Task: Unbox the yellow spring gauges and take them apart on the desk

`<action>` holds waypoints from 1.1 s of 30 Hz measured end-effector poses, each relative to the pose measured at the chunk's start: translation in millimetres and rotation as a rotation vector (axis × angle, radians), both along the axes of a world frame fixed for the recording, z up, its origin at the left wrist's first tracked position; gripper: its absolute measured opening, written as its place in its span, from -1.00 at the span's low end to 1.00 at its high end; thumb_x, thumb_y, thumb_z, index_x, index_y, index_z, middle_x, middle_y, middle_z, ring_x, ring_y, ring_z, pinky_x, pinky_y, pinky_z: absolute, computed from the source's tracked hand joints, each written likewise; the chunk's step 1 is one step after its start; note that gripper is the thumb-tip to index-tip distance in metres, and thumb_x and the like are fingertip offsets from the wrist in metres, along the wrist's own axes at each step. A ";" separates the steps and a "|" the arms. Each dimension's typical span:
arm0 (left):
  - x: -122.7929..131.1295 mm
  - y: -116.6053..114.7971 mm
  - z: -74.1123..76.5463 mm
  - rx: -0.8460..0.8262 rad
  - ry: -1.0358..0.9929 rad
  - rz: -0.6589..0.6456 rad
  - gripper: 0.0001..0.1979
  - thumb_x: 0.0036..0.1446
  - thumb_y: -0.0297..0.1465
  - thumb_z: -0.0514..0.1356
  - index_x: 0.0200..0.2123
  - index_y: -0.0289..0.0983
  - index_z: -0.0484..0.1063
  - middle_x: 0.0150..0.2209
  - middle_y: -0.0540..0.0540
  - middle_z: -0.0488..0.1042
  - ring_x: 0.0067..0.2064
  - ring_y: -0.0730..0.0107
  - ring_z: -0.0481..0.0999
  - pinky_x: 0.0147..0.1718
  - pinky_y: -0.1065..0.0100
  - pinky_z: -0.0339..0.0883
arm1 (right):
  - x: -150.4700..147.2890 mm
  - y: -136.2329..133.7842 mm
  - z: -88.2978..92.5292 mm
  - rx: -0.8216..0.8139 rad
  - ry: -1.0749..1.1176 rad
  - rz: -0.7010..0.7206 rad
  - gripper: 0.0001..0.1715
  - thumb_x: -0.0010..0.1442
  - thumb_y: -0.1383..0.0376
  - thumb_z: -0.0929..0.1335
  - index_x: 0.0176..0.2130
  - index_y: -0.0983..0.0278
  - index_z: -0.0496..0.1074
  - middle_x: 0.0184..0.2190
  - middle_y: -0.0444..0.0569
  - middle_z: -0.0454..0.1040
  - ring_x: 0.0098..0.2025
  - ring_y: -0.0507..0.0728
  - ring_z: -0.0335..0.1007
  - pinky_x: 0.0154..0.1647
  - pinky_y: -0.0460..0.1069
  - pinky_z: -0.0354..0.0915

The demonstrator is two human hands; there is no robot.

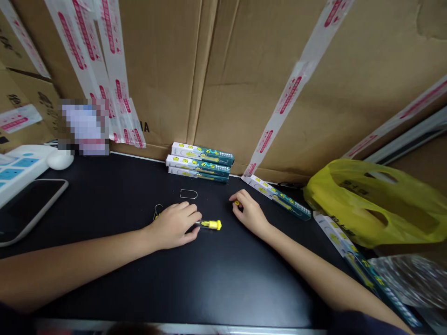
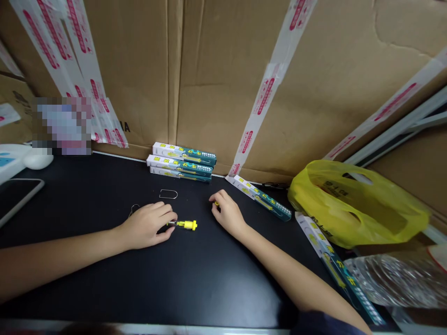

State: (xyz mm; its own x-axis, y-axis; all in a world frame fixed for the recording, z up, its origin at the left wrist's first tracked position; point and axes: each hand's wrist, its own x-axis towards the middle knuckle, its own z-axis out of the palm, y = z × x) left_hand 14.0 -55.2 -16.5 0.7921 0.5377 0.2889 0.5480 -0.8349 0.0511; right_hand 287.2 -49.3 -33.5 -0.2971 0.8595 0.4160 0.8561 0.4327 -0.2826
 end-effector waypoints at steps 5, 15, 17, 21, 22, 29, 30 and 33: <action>-0.9 2.3 -1.7 0.016 0.007 -0.006 -0.80 0.28 -0.34 0.00 -0.13 -0.25 0.36 -0.24 -0.07 0.38 -0.21 0.30 0.35 -0.27 0.31 0.23 | -3.8 6.1 1.1 0.020 0.071 0.060 -0.82 0.19 0.42 0.23 -0.21 0.21 0.33 -0.23 0.00 0.34 -0.17 0.15 0.34 -0.15 0.05 0.32; -2.5 4.8 -6.0 0.032 -0.058 0.004 -0.79 0.29 -0.33 0.01 -0.10 -0.25 0.35 -0.24 -0.06 0.41 -0.21 0.29 0.37 -0.25 0.30 0.23 | -17.4 -21.0 9.8 -0.056 0.272 0.291 -0.81 0.24 0.29 0.26 -0.11 0.22 0.32 -0.28 -0.01 0.38 -0.25 0.12 0.31 -0.22 0.03 0.29; -2.6 5.5 -6.5 0.035 -0.069 0.001 -0.79 0.30 -0.32 0.01 -0.09 -0.24 0.34 -0.26 -0.05 0.42 -0.21 0.29 0.38 -0.26 0.30 0.23 | -22.7 -25.5 10.0 -0.115 0.280 0.346 -0.70 0.17 0.26 0.34 -0.07 0.22 0.30 -0.27 -0.03 0.39 -0.28 0.09 0.29 -0.26 0.00 0.28; -3.0 6.6 -6.8 0.029 -0.081 0.001 -0.78 0.30 -0.31 0.01 -0.08 -0.24 0.34 -0.26 -0.04 0.42 -0.21 0.29 0.38 -0.26 0.30 0.24 | -27.9 -25.9 9.0 -0.178 0.334 0.343 -0.75 0.13 0.28 0.37 -0.15 0.23 0.32 -0.29 -0.06 0.42 -0.35 0.04 0.29 -0.35 -0.05 0.24; -3.1 7.0 -6.9 0.027 -0.084 -0.001 -0.78 0.30 -0.31 0.00 -0.08 -0.24 0.34 -0.26 -0.04 0.42 -0.21 0.29 0.38 -0.25 0.30 0.24 | -28.0 -25.1 8.8 -0.196 0.355 0.339 -0.78 0.14 0.29 0.37 -0.17 0.23 0.33 -0.31 -0.07 0.42 -0.37 0.03 0.28 -0.37 -0.06 0.23; -4.3 11.6 -7.0 0.031 -0.102 -0.001 -0.77 0.30 -0.31 0.01 -0.08 -0.25 0.36 -0.25 -0.05 0.44 -0.21 0.30 0.39 -0.25 0.30 0.26 | -26.9 -22.7 7.7 -0.239 0.427 0.317 -0.81 0.12 0.30 0.36 -0.22 0.24 0.33 -0.34 -0.08 0.40 -0.40 0.01 0.27 -0.42 -0.08 0.21; -4.5 12.1 -6.9 0.033 -0.106 -0.001 -0.77 0.30 -0.31 0.00 -0.08 -0.25 0.36 -0.25 -0.06 0.44 -0.21 0.30 0.39 -0.24 0.30 0.26 | -27.0 -22.8 8.0 -0.239 0.433 0.311 -0.82 0.12 0.30 0.36 -0.22 0.24 0.33 -0.34 -0.08 0.40 -0.41 0.01 0.27 -0.43 -0.08 0.21; -5.1 13.3 -6.7 0.033 -0.111 -0.007 -0.76 0.30 -0.32 0.00 -0.08 -0.25 0.37 -0.25 -0.06 0.44 -0.22 0.30 0.39 -0.24 0.30 0.27 | -27.4 -22.8 9.1 -0.235 0.442 0.301 -0.82 0.12 0.30 0.36 -0.22 0.25 0.33 -0.36 -0.09 0.40 -0.41 0.01 0.27 -0.43 -0.08 0.20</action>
